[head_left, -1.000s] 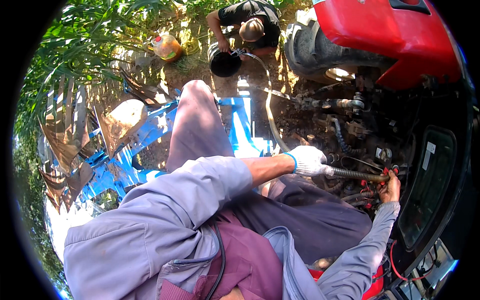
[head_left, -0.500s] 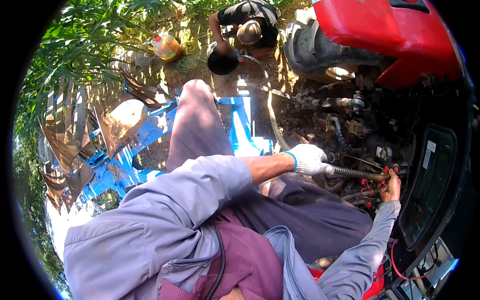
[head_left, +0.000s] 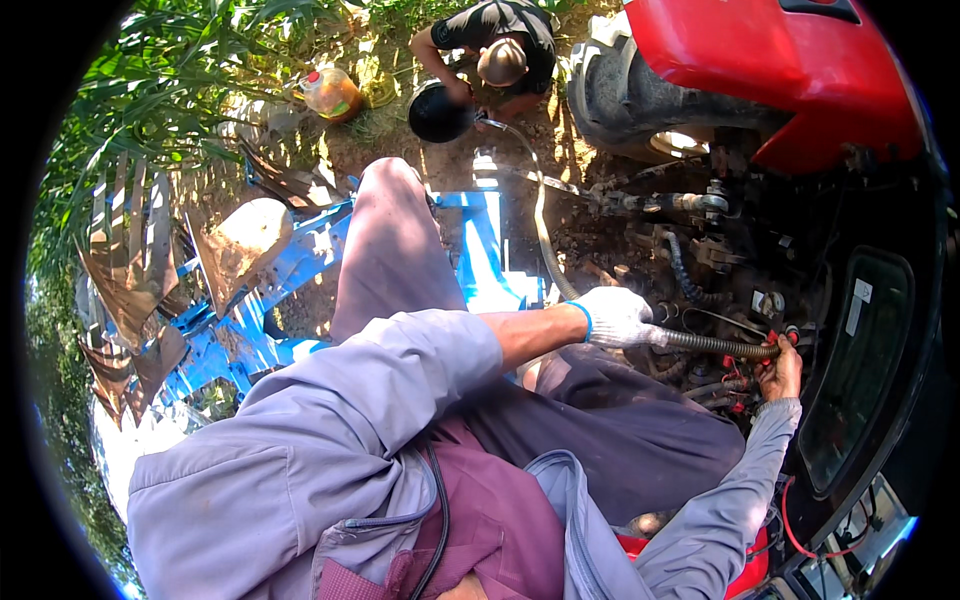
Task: The person sits on a red tractor in a field and uses a flexible hose to flush a specific component within the engine bay. The camera wearer manipulates the hose with both hands, directing it into the machinery.
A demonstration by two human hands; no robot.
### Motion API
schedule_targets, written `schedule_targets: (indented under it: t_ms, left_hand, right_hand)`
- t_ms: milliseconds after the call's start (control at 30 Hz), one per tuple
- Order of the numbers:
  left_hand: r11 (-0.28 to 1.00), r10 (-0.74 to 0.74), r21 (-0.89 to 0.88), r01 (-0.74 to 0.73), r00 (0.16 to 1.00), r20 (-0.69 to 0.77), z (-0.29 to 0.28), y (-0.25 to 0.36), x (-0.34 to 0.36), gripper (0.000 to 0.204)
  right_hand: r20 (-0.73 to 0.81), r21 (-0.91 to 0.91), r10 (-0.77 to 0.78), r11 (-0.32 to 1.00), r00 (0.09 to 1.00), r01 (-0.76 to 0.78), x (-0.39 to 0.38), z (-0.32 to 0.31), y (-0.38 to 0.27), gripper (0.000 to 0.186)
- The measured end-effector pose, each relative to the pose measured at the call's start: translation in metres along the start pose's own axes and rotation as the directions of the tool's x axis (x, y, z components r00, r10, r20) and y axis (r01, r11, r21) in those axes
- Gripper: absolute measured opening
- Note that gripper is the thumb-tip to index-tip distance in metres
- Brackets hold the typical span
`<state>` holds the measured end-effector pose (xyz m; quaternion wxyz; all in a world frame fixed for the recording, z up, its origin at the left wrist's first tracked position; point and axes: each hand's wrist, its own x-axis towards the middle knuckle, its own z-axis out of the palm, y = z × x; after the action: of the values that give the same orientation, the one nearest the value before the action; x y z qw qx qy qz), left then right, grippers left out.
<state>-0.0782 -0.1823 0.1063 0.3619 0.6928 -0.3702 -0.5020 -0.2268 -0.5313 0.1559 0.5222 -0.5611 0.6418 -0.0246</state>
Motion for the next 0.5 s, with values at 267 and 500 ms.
schedule_targets:
  t_ms: [267, 500]
  left_hand:
    - [1.0, 0.018, 0.0, -0.018, 1.0, -0.024, 0.0073, -0.0045, 0.0015, 0.064]
    - [1.0, 0.015, 0.004, -0.015, 0.999, -0.039, 0.0013, -0.0048, 0.0009, 0.061]
  right_hand:
    - [-0.019, -0.003, 0.005, 1.0, 1.0, -0.005, 0.0021, 0.0008, 0.0003, 0.021]
    - [-0.009, -0.012, 0.002, 1.0, 1.0, -0.003, -0.0002, 0.0032, -0.0013, 0.021]
